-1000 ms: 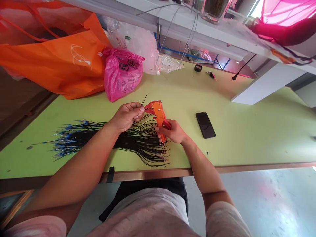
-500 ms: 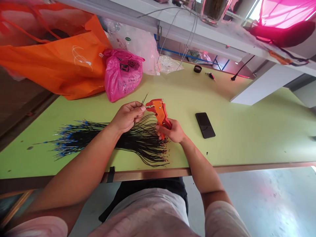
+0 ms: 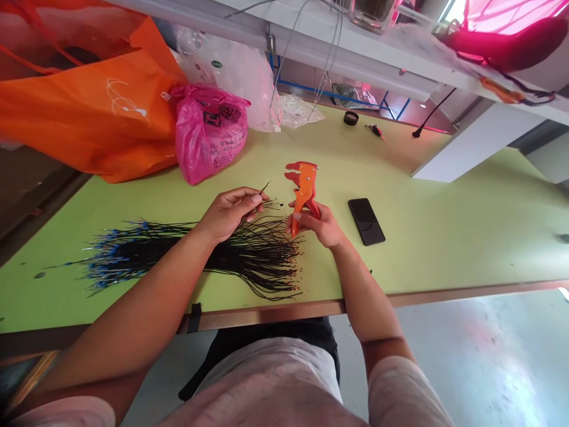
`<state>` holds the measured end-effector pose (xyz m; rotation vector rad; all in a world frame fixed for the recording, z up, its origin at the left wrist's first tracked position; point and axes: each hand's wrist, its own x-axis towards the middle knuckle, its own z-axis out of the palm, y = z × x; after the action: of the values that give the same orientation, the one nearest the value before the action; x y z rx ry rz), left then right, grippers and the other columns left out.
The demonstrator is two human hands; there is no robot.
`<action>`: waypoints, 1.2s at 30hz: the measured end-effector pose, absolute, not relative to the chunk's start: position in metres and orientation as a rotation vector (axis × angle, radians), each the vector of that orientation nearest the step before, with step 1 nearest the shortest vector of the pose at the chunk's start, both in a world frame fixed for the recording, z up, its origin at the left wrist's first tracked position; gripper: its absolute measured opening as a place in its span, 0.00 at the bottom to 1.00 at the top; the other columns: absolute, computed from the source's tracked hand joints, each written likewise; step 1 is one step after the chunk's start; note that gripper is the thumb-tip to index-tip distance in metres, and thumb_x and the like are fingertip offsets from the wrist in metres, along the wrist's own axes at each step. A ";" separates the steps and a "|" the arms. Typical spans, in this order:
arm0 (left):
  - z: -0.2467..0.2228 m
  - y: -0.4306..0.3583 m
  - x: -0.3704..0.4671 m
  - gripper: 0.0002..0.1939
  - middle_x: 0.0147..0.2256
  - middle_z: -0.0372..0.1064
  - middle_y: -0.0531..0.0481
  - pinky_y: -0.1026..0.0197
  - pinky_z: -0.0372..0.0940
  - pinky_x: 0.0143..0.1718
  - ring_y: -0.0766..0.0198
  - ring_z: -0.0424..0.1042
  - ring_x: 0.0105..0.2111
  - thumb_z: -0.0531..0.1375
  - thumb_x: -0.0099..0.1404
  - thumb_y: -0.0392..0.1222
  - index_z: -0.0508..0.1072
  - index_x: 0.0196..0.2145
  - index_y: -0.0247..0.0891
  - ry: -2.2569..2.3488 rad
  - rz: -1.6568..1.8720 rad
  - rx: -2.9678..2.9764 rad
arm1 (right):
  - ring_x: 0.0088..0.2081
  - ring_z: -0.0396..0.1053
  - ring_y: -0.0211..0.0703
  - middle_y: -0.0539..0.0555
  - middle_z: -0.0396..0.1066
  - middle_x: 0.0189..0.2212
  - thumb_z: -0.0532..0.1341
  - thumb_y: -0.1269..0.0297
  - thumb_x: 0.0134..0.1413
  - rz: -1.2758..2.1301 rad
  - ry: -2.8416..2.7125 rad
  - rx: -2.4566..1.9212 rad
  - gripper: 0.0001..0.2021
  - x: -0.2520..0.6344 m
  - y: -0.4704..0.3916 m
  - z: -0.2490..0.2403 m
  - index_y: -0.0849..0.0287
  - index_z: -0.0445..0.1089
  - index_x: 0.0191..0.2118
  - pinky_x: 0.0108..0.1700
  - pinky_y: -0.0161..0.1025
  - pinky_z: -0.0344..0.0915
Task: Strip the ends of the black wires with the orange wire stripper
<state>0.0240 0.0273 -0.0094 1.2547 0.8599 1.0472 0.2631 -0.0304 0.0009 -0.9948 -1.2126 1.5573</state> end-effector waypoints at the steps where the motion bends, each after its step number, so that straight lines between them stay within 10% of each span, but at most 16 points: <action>1: -0.010 0.027 0.025 0.26 0.39 0.80 0.41 0.64 0.62 0.27 0.62 0.72 0.33 0.73 0.55 0.63 0.82 0.37 0.36 0.886 1.061 1.270 | 0.33 0.80 0.47 0.54 0.79 0.33 0.74 0.53 0.54 1.582 -1.248 -0.993 0.24 0.263 -0.032 0.003 0.60 0.69 0.51 0.38 0.43 0.77; 6: -0.011 0.031 0.024 0.30 0.32 0.77 0.46 0.59 0.69 0.38 0.61 0.73 0.34 0.72 0.53 0.67 0.83 0.37 0.34 0.997 1.135 1.340 | 0.33 0.80 0.46 0.54 0.79 0.34 0.73 0.54 0.56 1.659 -1.344 -0.970 0.23 0.259 -0.035 0.004 0.60 0.69 0.50 0.37 0.42 0.75; 11: -0.014 0.033 0.024 0.25 0.25 0.69 0.53 0.63 0.62 0.27 0.68 0.65 0.23 0.70 0.57 0.62 0.79 0.37 0.35 0.978 1.091 1.293 | 0.32 0.80 0.45 0.54 0.79 0.33 0.73 0.54 0.56 1.612 -1.347 -1.016 0.22 0.260 -0.035 0.004 0.61 0.69 0.50 0.36 0.41 0.74; 22: -0.036 0.035 0.021 0.08 0.39 0.75 0.44 0.57 0.65 0.42 0.58 0.71 0.34 0.62 0.65 0.43 0.78 0.38 0.38 1.375 0.974 2.059 | 0.33 0.80 0.45 0.54 0.79 0.33 0.73 0.52 0.54 1.418 -1.243 -1.179 0.24 0.265 -0.031 0.006 0.62 0.70 0.50 0.38 0.42 0.75; 36: -0.049 0.053 0.027 0.12 0.41 0.83 0.47 0.59 0.64 0.38 0.56 0.78 0.36 0.67 0.62 0.51 0.79 0.41 0.43 1.578 0.782 1.857 | 0.33 0.80 0.46 0.55 0.80 0.33 0.74 0.54 0.53 1.425 -1.261 -1.178 0.23 0.258 -0.030 0.001 0.61 0.69 0.48 0.35 0.41 0.74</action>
<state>0.0269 0.0527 -0.0494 1.8567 1.5784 0.7819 0.2575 -0.0300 0.0009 -1.1776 -1.2612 1.4254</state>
